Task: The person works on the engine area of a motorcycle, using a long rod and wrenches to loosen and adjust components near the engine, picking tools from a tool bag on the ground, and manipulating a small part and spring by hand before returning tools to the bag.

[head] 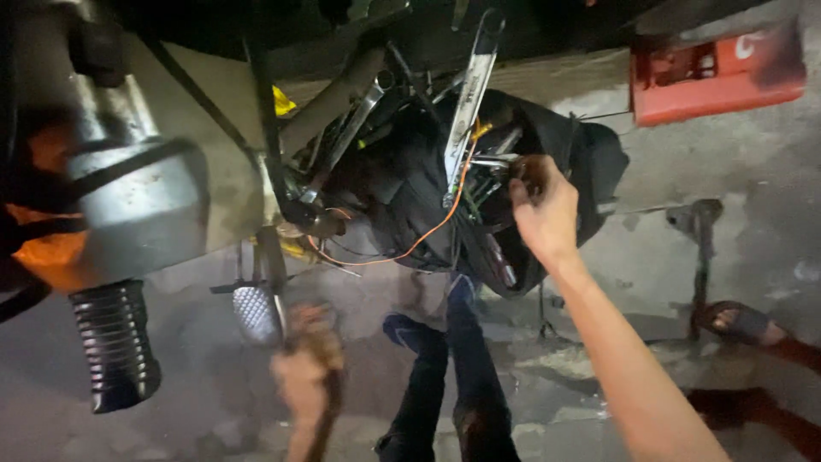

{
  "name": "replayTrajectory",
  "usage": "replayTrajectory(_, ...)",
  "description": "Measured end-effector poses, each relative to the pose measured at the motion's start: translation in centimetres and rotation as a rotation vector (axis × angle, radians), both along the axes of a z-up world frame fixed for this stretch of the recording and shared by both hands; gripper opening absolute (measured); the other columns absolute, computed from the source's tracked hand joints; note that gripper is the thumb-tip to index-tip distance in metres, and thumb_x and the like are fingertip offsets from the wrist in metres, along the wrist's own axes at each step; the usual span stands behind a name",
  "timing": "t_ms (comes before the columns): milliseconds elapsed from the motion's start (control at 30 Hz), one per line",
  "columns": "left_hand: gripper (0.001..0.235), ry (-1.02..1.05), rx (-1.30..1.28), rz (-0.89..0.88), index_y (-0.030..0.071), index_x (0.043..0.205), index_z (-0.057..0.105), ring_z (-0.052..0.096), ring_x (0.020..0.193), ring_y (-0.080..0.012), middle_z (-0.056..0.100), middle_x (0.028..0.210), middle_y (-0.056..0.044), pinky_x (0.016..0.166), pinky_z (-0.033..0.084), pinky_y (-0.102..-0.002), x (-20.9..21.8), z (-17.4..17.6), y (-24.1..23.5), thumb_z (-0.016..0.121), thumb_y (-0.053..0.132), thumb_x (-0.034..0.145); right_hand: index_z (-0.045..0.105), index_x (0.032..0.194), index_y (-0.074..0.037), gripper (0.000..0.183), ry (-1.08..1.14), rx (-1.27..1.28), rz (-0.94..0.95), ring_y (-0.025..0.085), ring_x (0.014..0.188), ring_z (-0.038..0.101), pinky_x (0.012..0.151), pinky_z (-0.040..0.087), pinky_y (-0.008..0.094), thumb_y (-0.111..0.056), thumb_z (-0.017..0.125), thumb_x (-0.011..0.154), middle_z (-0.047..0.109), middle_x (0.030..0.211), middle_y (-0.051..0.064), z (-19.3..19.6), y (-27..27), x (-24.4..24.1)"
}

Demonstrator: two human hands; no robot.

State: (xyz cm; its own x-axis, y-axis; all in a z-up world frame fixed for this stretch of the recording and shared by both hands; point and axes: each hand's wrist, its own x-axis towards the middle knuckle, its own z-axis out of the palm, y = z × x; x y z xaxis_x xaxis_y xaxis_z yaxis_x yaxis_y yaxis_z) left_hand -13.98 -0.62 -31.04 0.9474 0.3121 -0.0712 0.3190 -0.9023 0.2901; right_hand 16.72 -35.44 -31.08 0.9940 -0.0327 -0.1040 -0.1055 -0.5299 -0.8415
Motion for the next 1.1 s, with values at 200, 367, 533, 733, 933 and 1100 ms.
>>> replayTrajectory(200,0.039,0.069,0.407,0.248,0.002,0.129,0.046,0.055,0.090,-0.0309,0.056,0.106,-0.018,0.084,0.046,-0.043,-10.4,-18.2,26.3,0.052,0.035,0.110,0.064,0.109,0.001,0.021,0.064,0.032,0.000,0.027,0.084,0.072,0.079,0.056,0.036,-0.004,0.066,0.089,0.074,0.094,0.017,0.4,0.2,-0.7)
replayTrajectory(367,0.058,0.029,0.418,0.283,-0.005,0.144,0.039,0.056,0.109,-0.0380,0.055,0.130,-0.026,0.094,0.046,-0.049,0.7,-13.9,27.4,0.059,0.041,0.114,0.063,0.111,0.002,0.024,-0.001,0.008,0.023,0.035,0.091,0.073,0.082,0.055,0.037,-0.004,0.067,0.089,0.074,0.100,0.020,1.9,2.2,-1.8)
replayTrajectory(533,0.072,0.182,0.643,0.212,-0.002,0.153,0.025,0.044,0.117,-0.0375,0.038,0.139,-0.026,0.097,0.037,-0.046,5.5,-21.8,29.1,0.058,0.046,0.111,0.063,0.114,0.002,0.024,-0.044,-0.012,-0.011,0.035,0.100,0.072,0.086,0.055,0.038,-0.003,0.068,0.090,0.074,0.103,0.021,1.8,1.8,-2.6)
replayTrajectory(733,0.096,-0.093,0.486,0.248,-0.012,0.158,0.021,0.040,0.128,-0.0460,0.033,0.146,-0.033,0.108,0.032,-0.054,3.1,-20.1,24.7,0.072,0.045,0.100,0.065,0.110,0.001,0.019,0.086,0.012,-0.058,0.028,0.090,0.071,0.084,0.055,0.035,-0.004,0.069,0.093,0.076,0.098,0.017,0.3,1.5,-2.0)
replayTrajectory(933,0.037,-0.236,-0.219,0.176,-0.004,0.129,0.059,0.062,0.109,-0.0344,0.063,0.121,-0.021,0.092,0.050,-0.042,13.7,1.1,-7.2,0.060,0.015,0.097,0.064,0.115,0.002,0.022,0.012,-0.021,-0.037,0.022,0.091,0.073,0.086,0.055,0.033,-0.003,0.067,0.094,0.075,0.100,0.016,1.0,2.3,-1.8)
replayTrajectory(1100,0.032,-0.143,-0.100,-0.635,0.007,0.122,0.070,0.055,0.140,-0.0280,0.066,0.138,-0.010,0.127,0.034,-0.051,25.8,2.0,-17.9,0.067,0.018,0.092,0.063,0.115,0.002,0.024,0.076,0.005,-0.002,0.018,0.084,0.075,0.076,0.057,0.032,-0.011,0.070,0.096,0.075,0.096,0.015,2.2,2.5,-2.0)
